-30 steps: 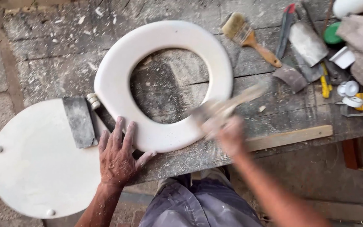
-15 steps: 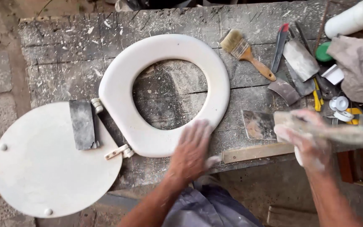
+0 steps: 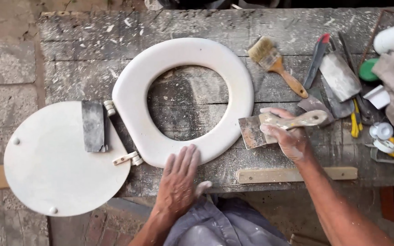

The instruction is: Scraping and brushing a toilet seat to remove old paint or debris on a workbench.

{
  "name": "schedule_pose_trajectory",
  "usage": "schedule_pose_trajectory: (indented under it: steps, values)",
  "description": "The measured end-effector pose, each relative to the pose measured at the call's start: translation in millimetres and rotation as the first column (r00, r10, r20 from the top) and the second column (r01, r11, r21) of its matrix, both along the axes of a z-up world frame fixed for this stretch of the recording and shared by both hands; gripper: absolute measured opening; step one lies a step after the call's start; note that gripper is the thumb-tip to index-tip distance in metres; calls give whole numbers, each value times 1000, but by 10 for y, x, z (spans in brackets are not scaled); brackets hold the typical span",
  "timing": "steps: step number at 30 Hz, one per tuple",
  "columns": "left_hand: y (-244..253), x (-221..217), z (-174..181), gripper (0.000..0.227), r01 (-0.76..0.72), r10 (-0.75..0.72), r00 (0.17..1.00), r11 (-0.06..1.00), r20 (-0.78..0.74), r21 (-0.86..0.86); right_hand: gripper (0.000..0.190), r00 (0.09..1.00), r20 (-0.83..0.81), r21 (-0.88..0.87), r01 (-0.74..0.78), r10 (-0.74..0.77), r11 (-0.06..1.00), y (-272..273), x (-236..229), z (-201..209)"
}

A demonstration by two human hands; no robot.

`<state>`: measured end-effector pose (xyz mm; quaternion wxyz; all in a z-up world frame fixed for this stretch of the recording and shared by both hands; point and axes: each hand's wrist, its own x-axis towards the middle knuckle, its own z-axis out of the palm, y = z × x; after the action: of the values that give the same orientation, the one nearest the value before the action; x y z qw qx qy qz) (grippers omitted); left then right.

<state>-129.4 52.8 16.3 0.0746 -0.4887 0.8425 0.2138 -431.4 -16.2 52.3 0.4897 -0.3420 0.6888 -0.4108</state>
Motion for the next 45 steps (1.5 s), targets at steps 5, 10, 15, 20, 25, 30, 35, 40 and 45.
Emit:
schedule_pose_trajectory:
  steps: [5, 10, 15, 20, 25, 30, 35, 40, 45]
  values:
    - [87, 236, 15, 81, -88, 92, 993, 995, 80, -51, 47, 965, -22, 65, -261, 263, 963, 53, 230, -325]
    - [-82, 386, 88, 77, -272, 276, 956, 961, 103, -51, 43, 913, -64, 90, -396, 402, 914, -137, 44, -207]
    - [-136, 403, 66, 79, -407, 406, 913, 912, -36, -55, 40, 829, 18, -249, -537, 558, 806, 5, 430, -363]
    - [-173, 458, 33, 87, -396, 397, 918, 913, -10, -102, 36, 868, -9, -171, -491, 497, 854, -61, 241, -218]
    - [-229, 458, 57, 90, -426, 426, 904, 901, -10, -89, 35, 955, 29, -7, -295, 295, 955, 19, 458, -152]
    - [-176, 462, 103, 93, -456, 454, 890, 886, -44, -78, 44, 943, -130, 111, -292, 305, 950, -5, 276, -126]
    - [-204, 443, 31, 92, -482, 477, 875, 874, -86, -58, 44, 917, 100, 3, -389, 387, 921, -19, 607, -64]
    - [-187, 483, 26, 93, -496, 489, 867, 866, -95, -68, 47, 918, 239, 62, -339, 316, 939, -4, 379, -326]
    - [-180, 463, -9, 94, -490, 483, 870, 870, -99, -54, 39, 882, 3, 78, -470, 471, 879, 36, 793, -117]
